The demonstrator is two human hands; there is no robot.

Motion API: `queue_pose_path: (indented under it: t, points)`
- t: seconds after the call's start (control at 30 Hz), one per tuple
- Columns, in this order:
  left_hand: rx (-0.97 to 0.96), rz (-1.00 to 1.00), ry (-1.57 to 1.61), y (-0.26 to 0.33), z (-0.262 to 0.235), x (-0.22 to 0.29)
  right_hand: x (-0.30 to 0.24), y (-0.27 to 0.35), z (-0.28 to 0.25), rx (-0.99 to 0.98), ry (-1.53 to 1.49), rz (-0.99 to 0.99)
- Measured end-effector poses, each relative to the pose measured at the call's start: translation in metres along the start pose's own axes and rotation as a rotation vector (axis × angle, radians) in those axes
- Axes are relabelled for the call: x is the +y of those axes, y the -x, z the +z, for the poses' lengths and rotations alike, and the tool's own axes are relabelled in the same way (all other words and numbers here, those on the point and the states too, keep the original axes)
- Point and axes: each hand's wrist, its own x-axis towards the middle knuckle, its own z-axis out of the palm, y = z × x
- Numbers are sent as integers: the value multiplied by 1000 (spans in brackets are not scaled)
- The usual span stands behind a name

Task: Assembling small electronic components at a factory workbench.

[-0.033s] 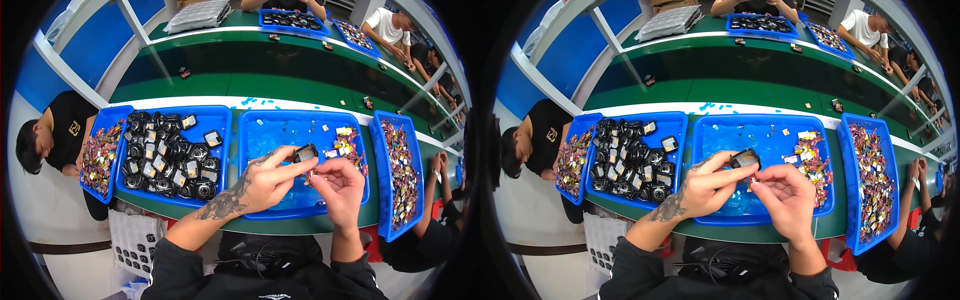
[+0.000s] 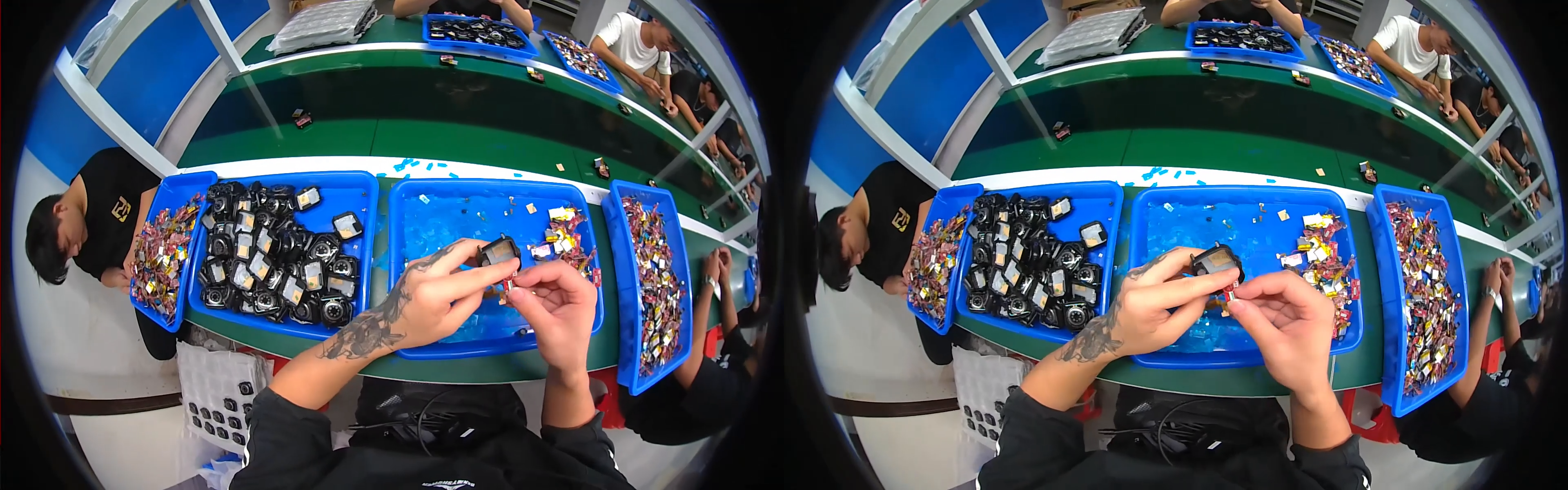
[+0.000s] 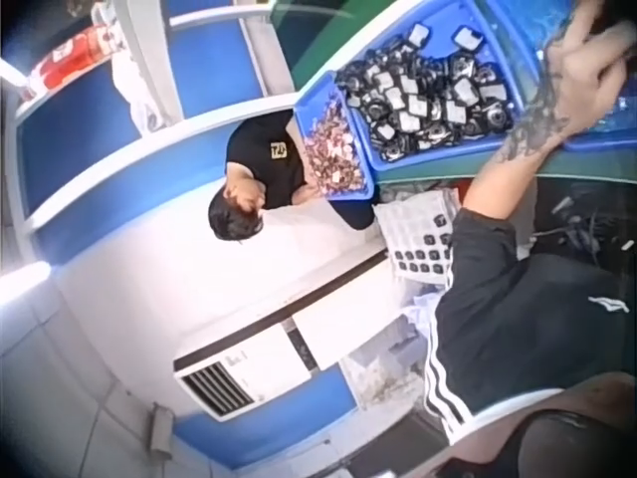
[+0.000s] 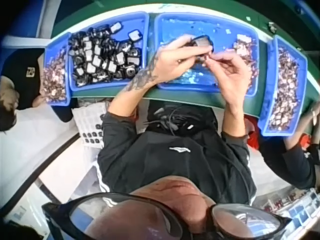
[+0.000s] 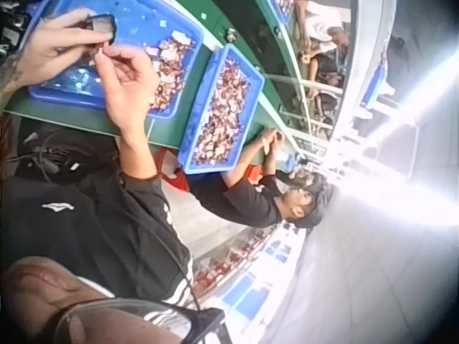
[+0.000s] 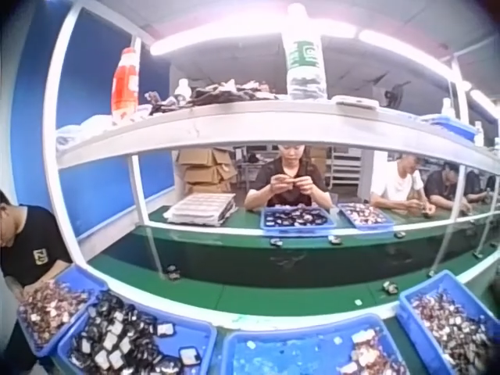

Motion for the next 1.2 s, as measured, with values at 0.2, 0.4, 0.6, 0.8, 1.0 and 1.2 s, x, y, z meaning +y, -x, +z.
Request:
queue_pose_path:
  t: [0.2,0.4,0.6,0.8,1.0,1.2]
  points:
    - [18,104,-8,-3,0,-7,0,-1,-12,-60,-74,138]
    - [38,164,-120,-1,7,-9,5,-1,-13,-31,-116,214]
    - [49,214,-285,1,10,-9,14,2,-14,-23,-97,249]
    - [-92,-84,-103,2,7,-1,12,7,-15,-29,-131,136]
    - [-231,-645,596,3,12,-7,17,16,-8,17,21,12]
    - [-24,-601,706,7,21,-6,27,4,-2,232,126,-6]
